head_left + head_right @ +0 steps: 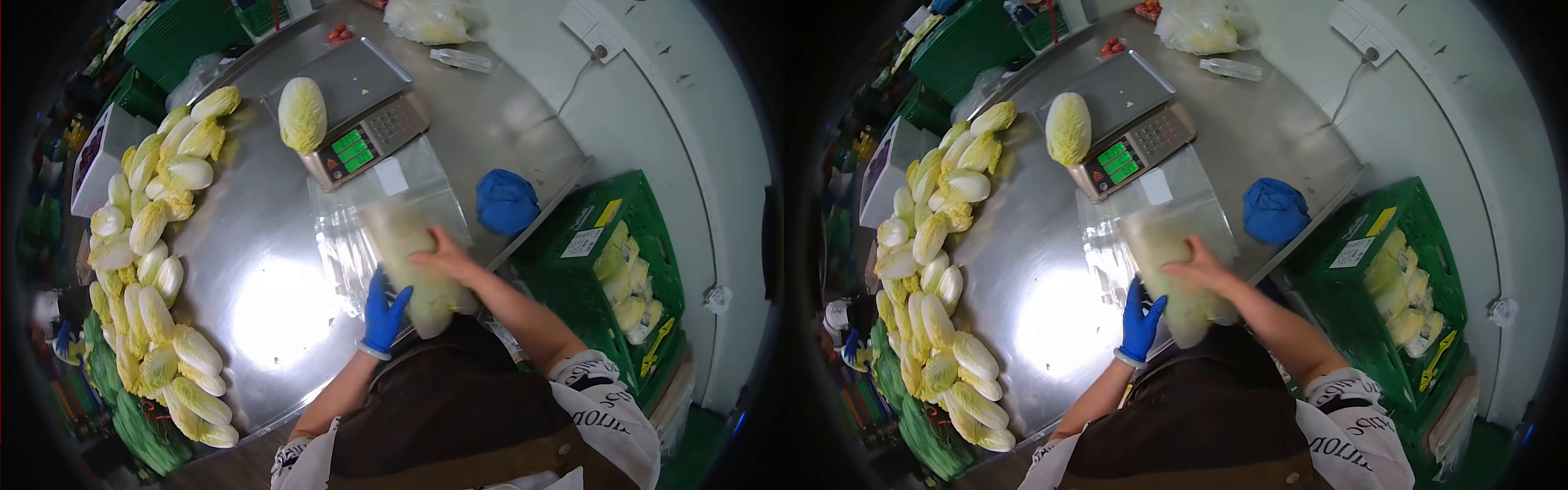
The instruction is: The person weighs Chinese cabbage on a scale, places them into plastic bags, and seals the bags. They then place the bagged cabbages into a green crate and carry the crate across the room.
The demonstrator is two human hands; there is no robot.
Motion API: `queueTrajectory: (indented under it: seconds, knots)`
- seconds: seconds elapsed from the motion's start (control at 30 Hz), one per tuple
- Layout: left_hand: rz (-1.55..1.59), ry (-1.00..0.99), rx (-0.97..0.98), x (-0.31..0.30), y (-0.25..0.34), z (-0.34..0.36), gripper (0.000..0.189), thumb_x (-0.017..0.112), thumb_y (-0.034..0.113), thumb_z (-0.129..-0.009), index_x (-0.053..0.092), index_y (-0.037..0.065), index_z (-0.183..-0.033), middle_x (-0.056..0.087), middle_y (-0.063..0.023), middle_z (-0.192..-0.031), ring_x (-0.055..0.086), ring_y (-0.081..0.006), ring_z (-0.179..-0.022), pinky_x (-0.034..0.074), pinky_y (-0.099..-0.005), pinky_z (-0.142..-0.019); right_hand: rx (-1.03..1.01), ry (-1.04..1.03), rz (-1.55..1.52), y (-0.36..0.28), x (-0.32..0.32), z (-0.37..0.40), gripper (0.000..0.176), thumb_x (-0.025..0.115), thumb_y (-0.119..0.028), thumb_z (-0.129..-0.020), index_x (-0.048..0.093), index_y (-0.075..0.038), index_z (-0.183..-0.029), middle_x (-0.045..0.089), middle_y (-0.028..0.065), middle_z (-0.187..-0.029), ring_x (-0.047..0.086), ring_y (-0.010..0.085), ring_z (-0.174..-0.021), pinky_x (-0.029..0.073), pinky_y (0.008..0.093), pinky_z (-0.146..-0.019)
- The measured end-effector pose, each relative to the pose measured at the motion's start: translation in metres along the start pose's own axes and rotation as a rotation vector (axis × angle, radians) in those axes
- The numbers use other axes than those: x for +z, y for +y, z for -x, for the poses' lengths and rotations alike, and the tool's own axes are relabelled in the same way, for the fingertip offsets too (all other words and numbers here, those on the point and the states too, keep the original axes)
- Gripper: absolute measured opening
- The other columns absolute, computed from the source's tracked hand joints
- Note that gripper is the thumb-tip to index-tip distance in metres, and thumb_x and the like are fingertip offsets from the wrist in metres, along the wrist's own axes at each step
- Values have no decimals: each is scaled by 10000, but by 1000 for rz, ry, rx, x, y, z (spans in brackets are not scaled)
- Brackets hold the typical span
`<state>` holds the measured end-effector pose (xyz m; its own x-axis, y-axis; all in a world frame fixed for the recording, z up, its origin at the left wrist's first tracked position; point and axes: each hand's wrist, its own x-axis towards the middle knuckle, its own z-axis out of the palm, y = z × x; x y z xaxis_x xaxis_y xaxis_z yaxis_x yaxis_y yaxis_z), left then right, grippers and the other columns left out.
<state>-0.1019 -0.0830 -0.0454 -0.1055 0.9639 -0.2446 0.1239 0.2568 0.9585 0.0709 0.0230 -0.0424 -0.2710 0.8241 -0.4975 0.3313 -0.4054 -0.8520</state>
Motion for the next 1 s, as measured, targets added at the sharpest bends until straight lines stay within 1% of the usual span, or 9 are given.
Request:
queueTrajectory:
  seconds: [0.07, 0.13, 0.27, 0.53, 0.67, 0.7, 0.83, 0.97, 1.0]
  knots:
    - [-118, -198, 316, -1, 7, -35, 431, 686, 174, -807, 555, 52, -1200, 600, -115, -1059, 575, -249, -902, 453, -356, -810, 213, 75, -488, -4, -52, 26, 771, 699, -324, -785, 304, 16, -1353, 524, 164, -1192, 566, 234, -1022, 477, 336, -855]
    - [-501, -83, 604, 7, -5, -81, 360, 688, 173, -779, 604, 66, -1112, 605, -136, -1024, 564, -313, -922, 455, -396, -813, 101, -55, -663, 5, -94, 48, 653, 589, -320, -852, 327, -25, -1372, 531, 133, -1205, 566, 191, -1026, 478, 316, -859]
    - [-607, -245, 629, 11, -86, -146, 143, 686, 132, -707, 660, 83, -839, 625, -110, -871, 583, -307, -838, 462, -403, -755, 163, -76, -654, 26, -124, 82, 699, 624, -341, -809, 335, -13, -1355, 528, 129, -1189, 554, 192, -1041, 462, 320, -876]
    - [-208, -251, 321, 11, -2, -130, 81, 604, 60, -815, 655, 35, -872, 633, -123, -854, 617, -310, -808, 489, -353, -715, 260, -313, -351, 28, -102, 77, 698, 691, -390, -755, 408, 0, -1259, 519, 126, -1122, 540, 201, -1011, 443, 345, -860]
    - [-291, -343, 401, 12, 58, -112, 76, 604, 53, -813, 653, 45, -870, 625, -125, -830, 612, -290, -753, 483, -330, -677, 597, -209, -342, 10, -109, 85, 724, 673, -393, -796, 372, -5, -1327, 534, 132, -1147, 539, 191, -1031, 447, 326, -859]
    - [-373, -385, 384, 18, 60, -107, 80, 605, 60, -803, 637, 57, -876, 612, -121, -880, 595, -300, -826, 464, -368, -747, 536, -177, -334, 11, -110, 86, 726, 683, -448, -776, 417, 11, -1271, 551, 143, -1116, 555, 192, -1003, 460, 343, -840]
    - [-279, -70, 697, 62, 76, -81, 131, 604, 76, -772, 592, 62, -902, 565, -137, -1012, 513, -357, -1019, 364, -454, -914, 318, -60, -490, 0, -89, 73, 658, 653, -380, -826, 398, 19, -1282, 546, 149, -1139, 554, 206, -1030, 465, 345, -848]
    - [-333, -483, 937, 63, 113, -50, 242, 634, 39, -754, 568, 13, -985, 531, -164, -1170, 502, -297, -1088, 378, -405, -940, 143, 40, -581, -5, -65, 52, 595, 622, -312, -869, 380, 18, -1301, 539, 144, -1165, 550, 204, -1040, 466, 322, -852]
    - [-246, -315, 817, 54, 109, -47, 282, 640, 39, -758, 557, 6, -1026, 513, -155, -1202, 498, -282, -1099, 370, -399, -957, 106, 55, -556, -5, -62, 48, 580, 617, -300, -876, 380, 15, -1302, 538, 142, -1169, 550, 201, -1038, 467, 315, -850]
